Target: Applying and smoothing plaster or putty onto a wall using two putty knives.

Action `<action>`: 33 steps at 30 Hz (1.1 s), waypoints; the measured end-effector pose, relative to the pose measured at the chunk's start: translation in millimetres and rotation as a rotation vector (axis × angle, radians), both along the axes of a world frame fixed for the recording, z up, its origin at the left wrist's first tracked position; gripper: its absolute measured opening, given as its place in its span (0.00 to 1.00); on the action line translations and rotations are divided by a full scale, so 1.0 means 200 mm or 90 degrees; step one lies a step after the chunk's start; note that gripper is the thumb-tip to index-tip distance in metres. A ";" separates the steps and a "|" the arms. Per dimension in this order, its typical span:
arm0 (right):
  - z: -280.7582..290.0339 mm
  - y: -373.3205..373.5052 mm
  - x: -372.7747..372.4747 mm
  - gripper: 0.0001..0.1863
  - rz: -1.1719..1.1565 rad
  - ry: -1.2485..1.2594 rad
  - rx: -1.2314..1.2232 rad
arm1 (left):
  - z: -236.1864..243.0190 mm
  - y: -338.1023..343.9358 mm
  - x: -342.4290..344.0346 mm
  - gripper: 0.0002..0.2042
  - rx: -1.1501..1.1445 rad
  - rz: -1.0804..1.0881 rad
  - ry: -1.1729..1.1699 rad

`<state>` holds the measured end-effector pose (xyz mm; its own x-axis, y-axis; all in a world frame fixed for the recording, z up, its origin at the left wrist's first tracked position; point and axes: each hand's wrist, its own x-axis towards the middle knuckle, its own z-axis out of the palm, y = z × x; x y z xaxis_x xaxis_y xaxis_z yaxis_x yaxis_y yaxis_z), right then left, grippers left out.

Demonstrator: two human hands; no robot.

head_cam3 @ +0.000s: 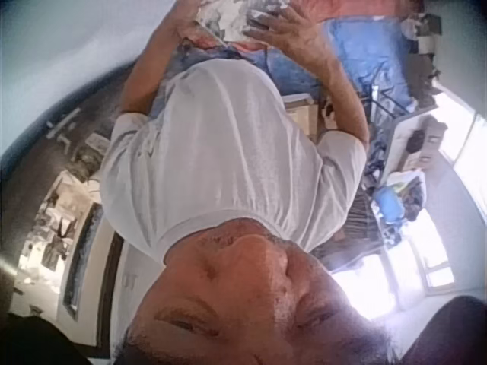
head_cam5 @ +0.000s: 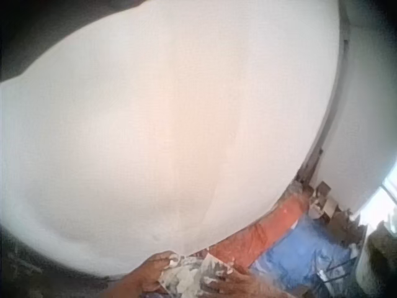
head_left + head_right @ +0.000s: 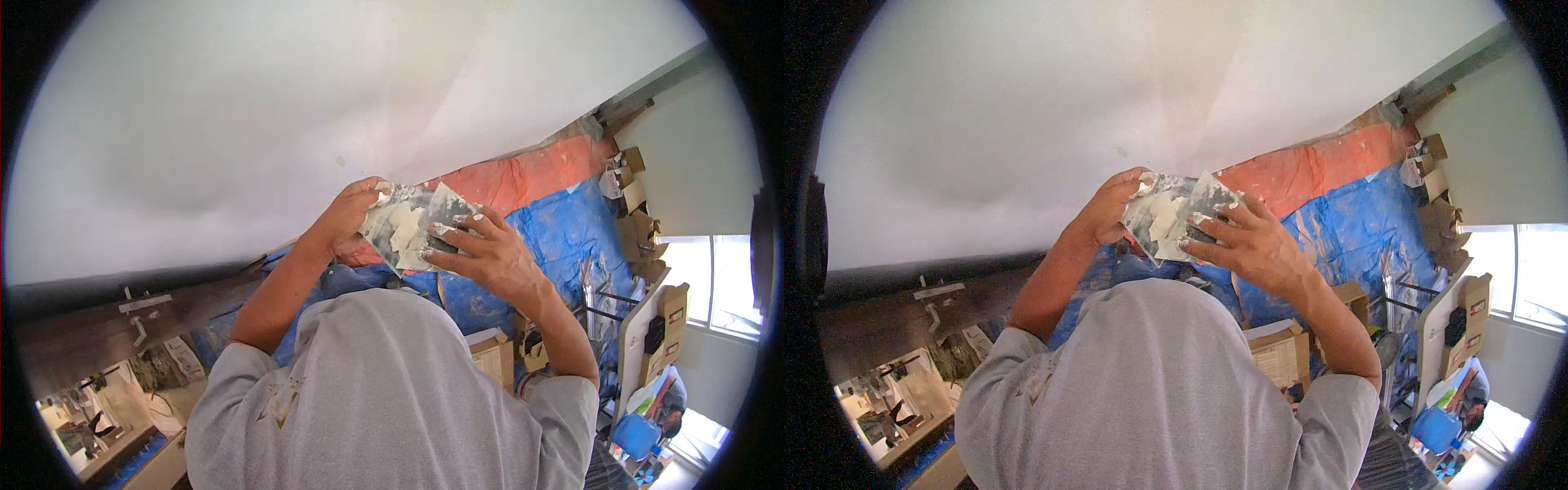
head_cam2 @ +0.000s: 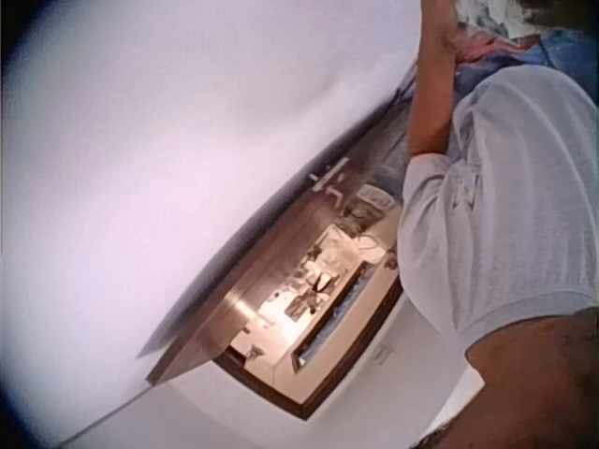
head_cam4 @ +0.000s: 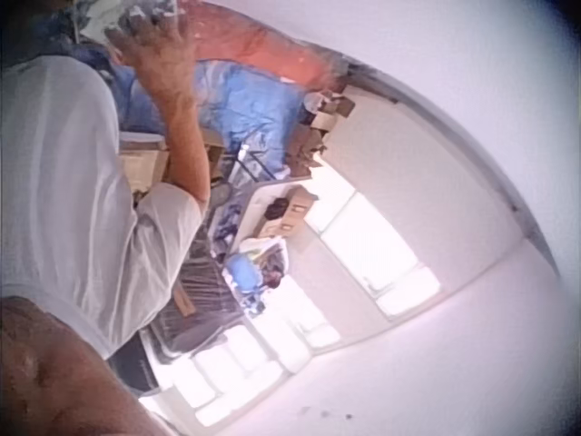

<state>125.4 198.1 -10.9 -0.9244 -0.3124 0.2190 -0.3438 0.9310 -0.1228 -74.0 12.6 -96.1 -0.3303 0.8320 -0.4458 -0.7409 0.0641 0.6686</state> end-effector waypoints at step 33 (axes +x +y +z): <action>-1.62 0.37 0.23 0.24 -0.242 -0.009 -1.639 | -0.43 -0.19 -0.77 0.07 -0.182 -0.142 0.119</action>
<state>171.1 271.5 -334.4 -0.8561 0.4398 -0.2716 -0.2840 -0.8392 -0.4637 -228.0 -26.1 -181.2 -0.2526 0.7437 -0.6190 -0.5553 0.4124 0.7222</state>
